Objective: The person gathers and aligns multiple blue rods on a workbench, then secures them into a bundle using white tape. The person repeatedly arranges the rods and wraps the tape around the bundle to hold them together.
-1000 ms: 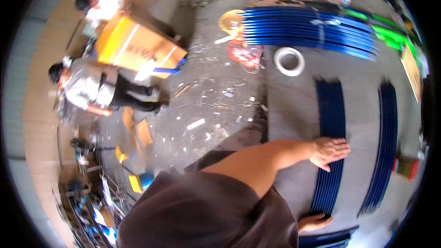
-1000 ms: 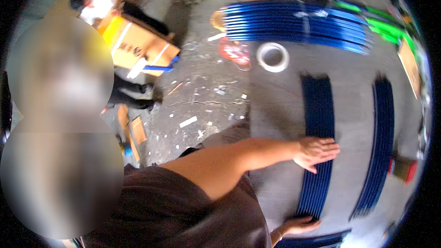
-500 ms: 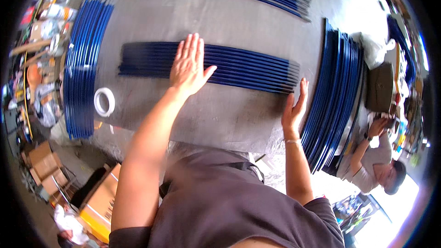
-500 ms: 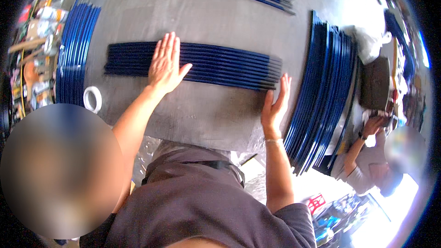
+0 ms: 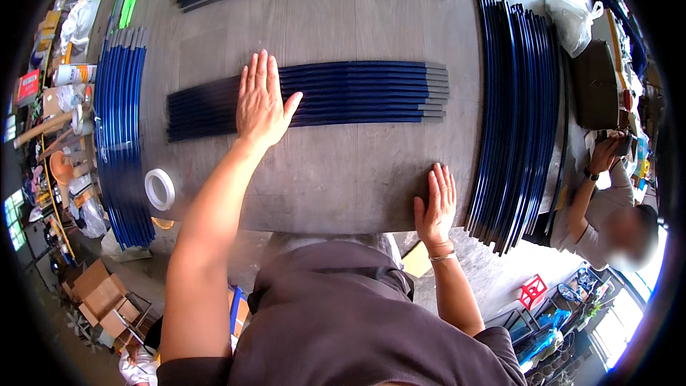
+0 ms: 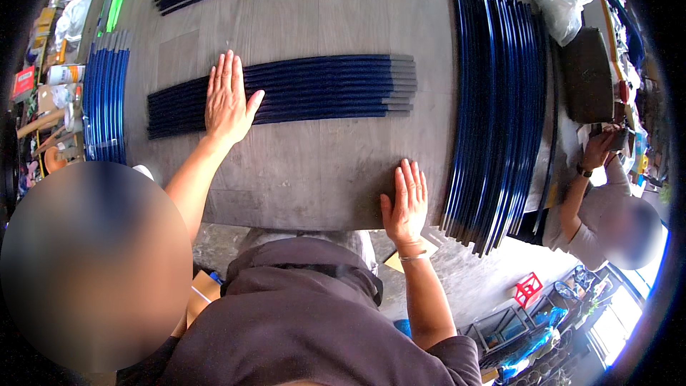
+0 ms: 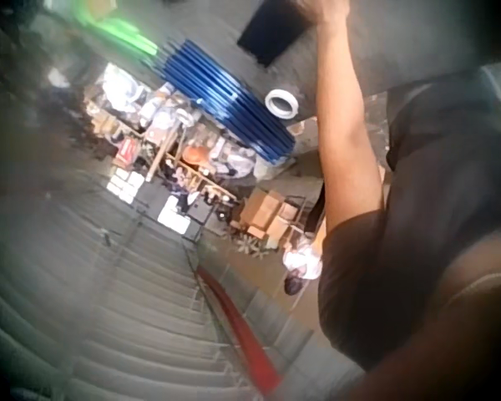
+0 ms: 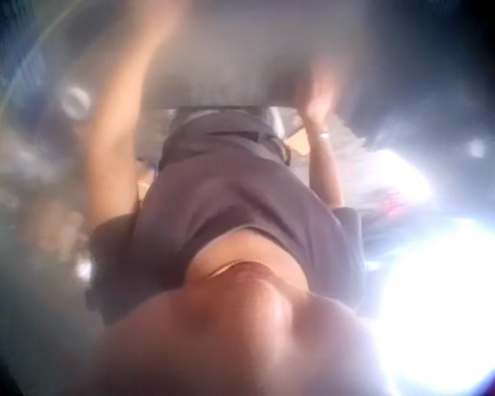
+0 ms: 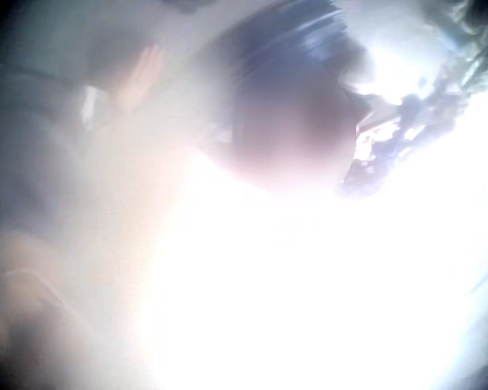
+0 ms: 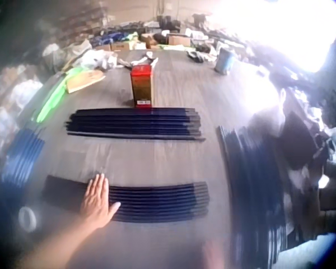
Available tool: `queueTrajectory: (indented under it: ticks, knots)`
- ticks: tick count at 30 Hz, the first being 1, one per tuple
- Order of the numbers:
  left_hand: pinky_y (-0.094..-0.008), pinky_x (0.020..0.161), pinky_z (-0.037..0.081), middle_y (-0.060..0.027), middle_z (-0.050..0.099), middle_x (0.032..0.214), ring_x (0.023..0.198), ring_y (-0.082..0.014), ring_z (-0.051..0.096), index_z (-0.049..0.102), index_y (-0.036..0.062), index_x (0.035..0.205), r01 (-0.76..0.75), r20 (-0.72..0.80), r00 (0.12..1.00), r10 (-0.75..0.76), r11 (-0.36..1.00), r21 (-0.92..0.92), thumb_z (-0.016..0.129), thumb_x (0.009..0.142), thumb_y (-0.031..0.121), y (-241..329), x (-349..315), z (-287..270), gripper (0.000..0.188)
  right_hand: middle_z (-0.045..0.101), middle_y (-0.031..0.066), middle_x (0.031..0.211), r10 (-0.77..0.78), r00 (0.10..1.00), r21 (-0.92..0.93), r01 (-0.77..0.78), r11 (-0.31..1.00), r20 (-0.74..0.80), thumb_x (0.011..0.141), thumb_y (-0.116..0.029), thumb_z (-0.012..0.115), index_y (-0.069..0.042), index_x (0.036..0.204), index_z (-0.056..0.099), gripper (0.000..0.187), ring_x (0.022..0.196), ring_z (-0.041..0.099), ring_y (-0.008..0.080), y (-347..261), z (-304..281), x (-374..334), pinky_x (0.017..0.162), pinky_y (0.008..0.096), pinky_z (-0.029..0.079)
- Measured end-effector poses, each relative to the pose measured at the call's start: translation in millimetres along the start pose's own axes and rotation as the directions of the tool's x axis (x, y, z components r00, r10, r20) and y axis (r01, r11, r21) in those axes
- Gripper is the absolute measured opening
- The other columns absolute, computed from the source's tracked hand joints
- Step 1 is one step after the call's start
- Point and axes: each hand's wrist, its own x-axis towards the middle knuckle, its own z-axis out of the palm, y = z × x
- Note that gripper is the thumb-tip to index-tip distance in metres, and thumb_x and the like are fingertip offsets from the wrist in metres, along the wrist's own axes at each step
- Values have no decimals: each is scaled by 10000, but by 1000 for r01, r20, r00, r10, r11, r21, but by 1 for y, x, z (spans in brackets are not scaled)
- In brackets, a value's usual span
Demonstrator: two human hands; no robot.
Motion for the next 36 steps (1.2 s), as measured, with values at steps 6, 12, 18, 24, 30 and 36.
queueTrajectory:
  ticks: [6,12,18,24,30,36]
  knots:
    - [-472,1220,128,-240,167,1597,1492,-371,154,167,-54,1522,-19,-12,1000,19,1000,-13,532,958,433,5,-13,-1,830,432,215,1478,-4,1000,11,5,1000,-26,876,-133,605,10,1409,422,581,1382,388,414,-3,-2,3,1154,529,284]
    - [-480,1218,130,-247,160,1597,1491,-384,150,157,-56,1524,-19,5,1000,19,1000,-18,553,944,417,8,-24,-4,846,437,217,1474,-6,1000,3,6,1000,-25,862,-119,618,9,1402,429,586,1376,397,416,-1,0,3,1151,532,290]
    - [-480,1218,134,-246,148,1600,1492,-386,145,152,-57,1524,-12,26,1000,13,1000,-19,585,930,396,13,-30,-8,864,439,215,1473,-5,1000,12,5,1000,-29,840,-80,636,1,1404,429,606,1375,399,417,-3,-2,5,1148,531,294]
    - [-475,1219,141,-246,151,1599,1491,-384,150,162,-57,1522,-7,22,1000,8,1000,-20,588,931,390,13,-31,-7,855,442,212,1471,-11,999,9,11,1000,-31,848,-83,633,2,1404,426,599,1373,401,416,-1,-1,4,1147,530,296]
    - [-479,1212,158,-249,197,1584,1481,-385,183,194,-56,1514,-32,-34,999,31,999,-24,562,950,408,5,-9,-3,818,438,210,1475,-9,999,11,10,1000,-39,854,-86,626,3,1395,434,581,1377,397,410,-2,0,3,1149,529,294]
    - [-481,1207,167,-245,210,1582,1475,-387,200,212,-54,1509,-36,-50,998,35,999,-15,516,971,440,0,2,0,792,439,212,1474,-1,1000,2,1,1000,-22,852,-77,621,3,1383,444,565,1378,397,411,-2,-1,2,1151,531,292]
